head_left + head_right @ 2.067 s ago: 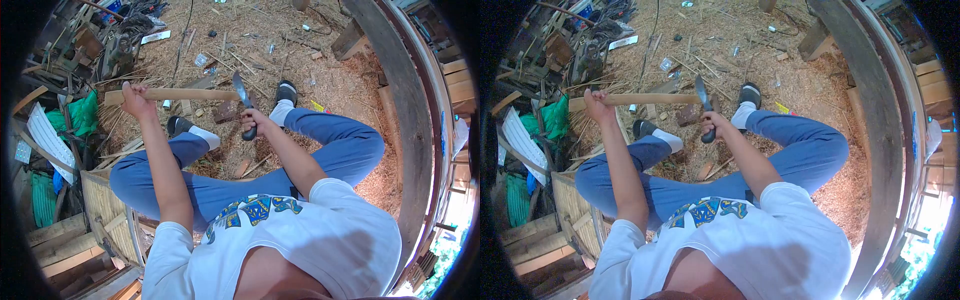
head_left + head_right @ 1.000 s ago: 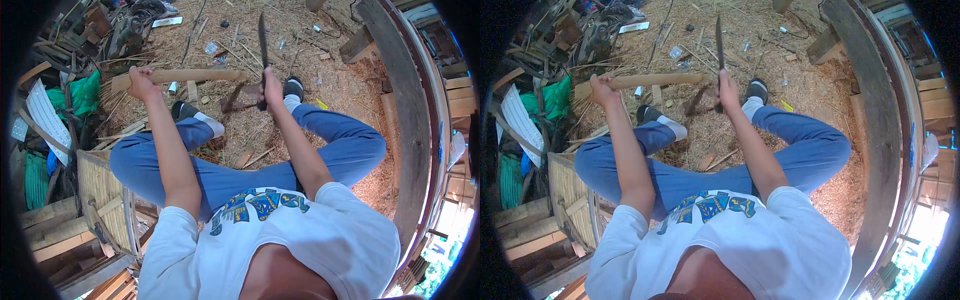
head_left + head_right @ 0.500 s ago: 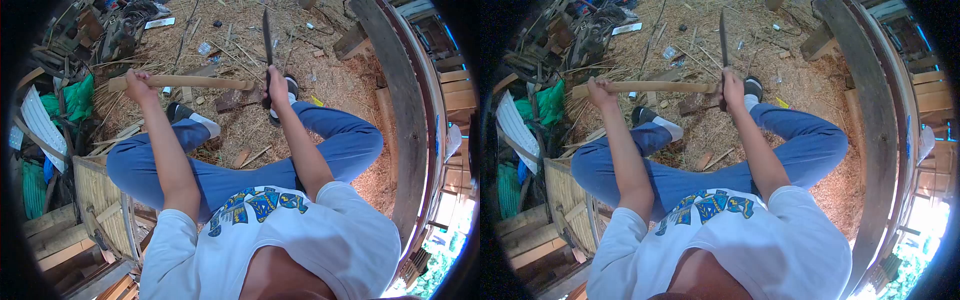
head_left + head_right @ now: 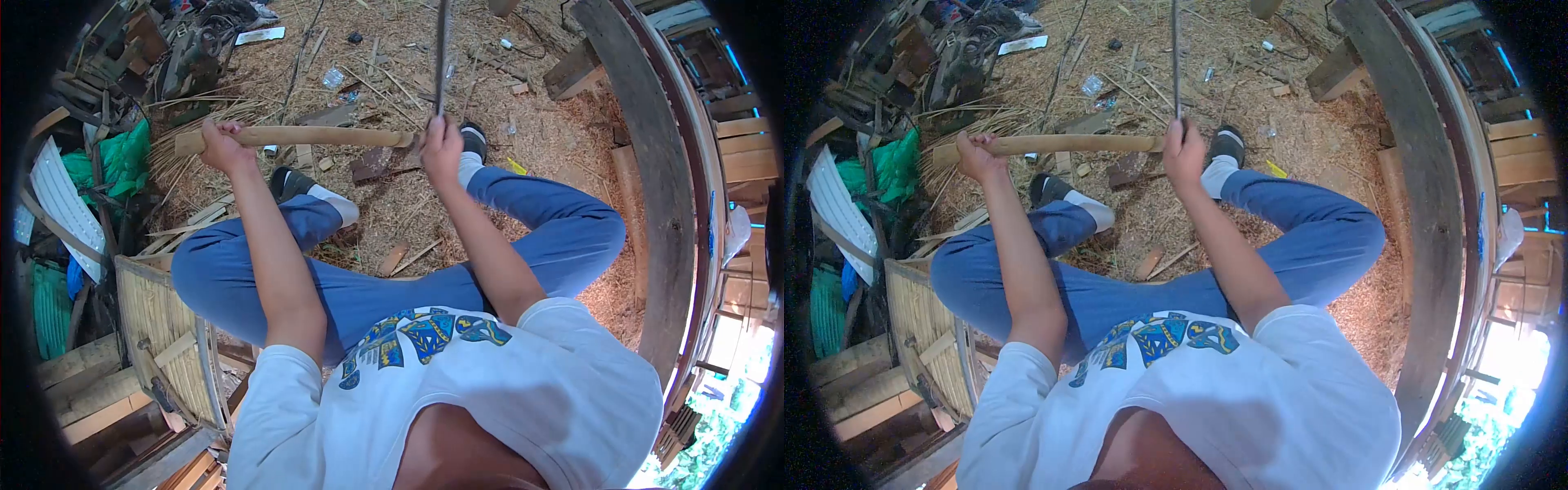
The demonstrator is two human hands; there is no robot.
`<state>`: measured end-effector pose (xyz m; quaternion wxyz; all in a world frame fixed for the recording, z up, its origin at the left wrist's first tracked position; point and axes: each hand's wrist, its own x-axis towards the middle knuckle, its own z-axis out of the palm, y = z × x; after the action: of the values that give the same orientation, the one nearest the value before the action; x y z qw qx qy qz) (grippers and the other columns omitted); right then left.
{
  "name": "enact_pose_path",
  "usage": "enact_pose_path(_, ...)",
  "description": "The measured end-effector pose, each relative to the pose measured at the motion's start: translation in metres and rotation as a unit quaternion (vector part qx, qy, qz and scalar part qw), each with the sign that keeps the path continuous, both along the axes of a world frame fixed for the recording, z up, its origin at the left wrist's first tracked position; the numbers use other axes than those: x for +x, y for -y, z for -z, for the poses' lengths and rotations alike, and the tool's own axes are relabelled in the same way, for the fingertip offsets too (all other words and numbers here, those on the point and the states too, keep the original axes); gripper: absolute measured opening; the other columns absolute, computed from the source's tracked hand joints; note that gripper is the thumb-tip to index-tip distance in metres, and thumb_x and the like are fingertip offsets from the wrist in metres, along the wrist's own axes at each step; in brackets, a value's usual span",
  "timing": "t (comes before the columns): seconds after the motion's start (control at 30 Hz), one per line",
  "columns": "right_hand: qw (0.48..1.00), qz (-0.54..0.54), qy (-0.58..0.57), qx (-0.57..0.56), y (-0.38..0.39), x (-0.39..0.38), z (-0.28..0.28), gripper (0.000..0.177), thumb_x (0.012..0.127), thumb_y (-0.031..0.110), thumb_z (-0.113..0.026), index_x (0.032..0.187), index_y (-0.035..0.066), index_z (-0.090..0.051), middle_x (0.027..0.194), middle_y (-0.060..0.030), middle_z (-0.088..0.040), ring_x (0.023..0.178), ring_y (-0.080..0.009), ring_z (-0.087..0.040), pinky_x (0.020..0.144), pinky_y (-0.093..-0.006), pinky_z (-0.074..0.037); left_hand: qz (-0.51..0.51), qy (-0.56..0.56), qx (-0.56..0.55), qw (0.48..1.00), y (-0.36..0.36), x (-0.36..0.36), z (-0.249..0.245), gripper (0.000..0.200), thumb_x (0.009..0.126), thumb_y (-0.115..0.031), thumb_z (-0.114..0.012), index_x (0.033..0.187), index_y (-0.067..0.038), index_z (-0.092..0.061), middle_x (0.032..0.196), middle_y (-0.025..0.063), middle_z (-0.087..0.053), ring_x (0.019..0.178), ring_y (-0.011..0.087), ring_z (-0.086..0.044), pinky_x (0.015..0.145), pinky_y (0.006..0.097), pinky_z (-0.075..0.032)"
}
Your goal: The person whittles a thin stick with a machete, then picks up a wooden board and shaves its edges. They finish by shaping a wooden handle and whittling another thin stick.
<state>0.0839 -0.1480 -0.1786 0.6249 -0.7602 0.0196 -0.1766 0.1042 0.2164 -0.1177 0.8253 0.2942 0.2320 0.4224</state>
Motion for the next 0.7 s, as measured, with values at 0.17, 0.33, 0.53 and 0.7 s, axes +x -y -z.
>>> enact_pose_path(0.17, 0.889, -0.099, -0.439, -0.082, 0.021, -0.029, 0.175, 0.053, 0.102, 0.054, -0.047, 0.097, 0.003, -0.059, 0.061, -0.0035, -0.051, 0.046, -0.0175, -0.049, 0.047, -0.0375, -0.045, 0.006, 0.007, 0.006, 1.000, -0.001, 0.000, 0.001, 0.025, 0.090, -0.011, -0.063, 0.072, -0.008, -0.045, 0.063, 0.0035, -0.050, 0.051, 0.0149, -0.049, 0.052, 0.0334, -0.046)
enact_pose_path(0.33, 0.843, -0.126, -0.505, 0.133, 0.022, -0.033, 0.108, 0.051, 0.102, 0.058, -0.046, 0.085, 0.010, -0.054, 0.058, 0.0014, -0.045, 0.042, -0.0131, -0.041, 0.042, -0.0328, -0.038, -0.003, -0.009, 0.012, 1.000, 0.006, -0.005, -0.003, 0.023, 0.089, -0.010, -0.062, 0.074, -0.007, -0.045, 0.062, 0.0041, -0.050, 0.052, 0.0155, -0.049, 0.051, 0.0341, -0.046)
enact_pose_path(0.53, 0.866, -0.071, -0.419, 0.265, 0.019, 0.003, 0.020, 0.053, 0.102, 0.059, -0.046, 0.079, 0.011, -0.049, 0.057, 0.0011, -0.044, 0.041, -0.0117, -0.039, 0.040, -0.0298, -0.036, -0.008, -0.003, 0.012, 1.000, 0.004, -0.004, 0.001, 0.023, 0.090, -0.010, -0.063, 0.077, -0.005, -0.046, 0.062, 0.0046, -0.050, 0.051, 0.0162, -0.049, 0.050, 0.0343, -0.045)
enact_pose_path(0.7, 0.970, -0.022, -0.121, 0.212, 0.017, 0.020, -0.067, 0.052, 0.105, 0.054, -0.042, 0.080, 0.009, -0.049, 0.058, -0.0023, -0.048, 0.040, -0.0125, -0.043, 0.039, -0.0286, -0.037, -0.033, -0.009, 0.025, 0.999, -0.003, 0.001, 0.009, 0.024, 0.090, -0.010, -0.064, 0.077, -0.004, -0.046, 0.062, 0.0054, -0.050, 0.051, 0.0165, -0.048, 0.049, 0.0335, -0.044)
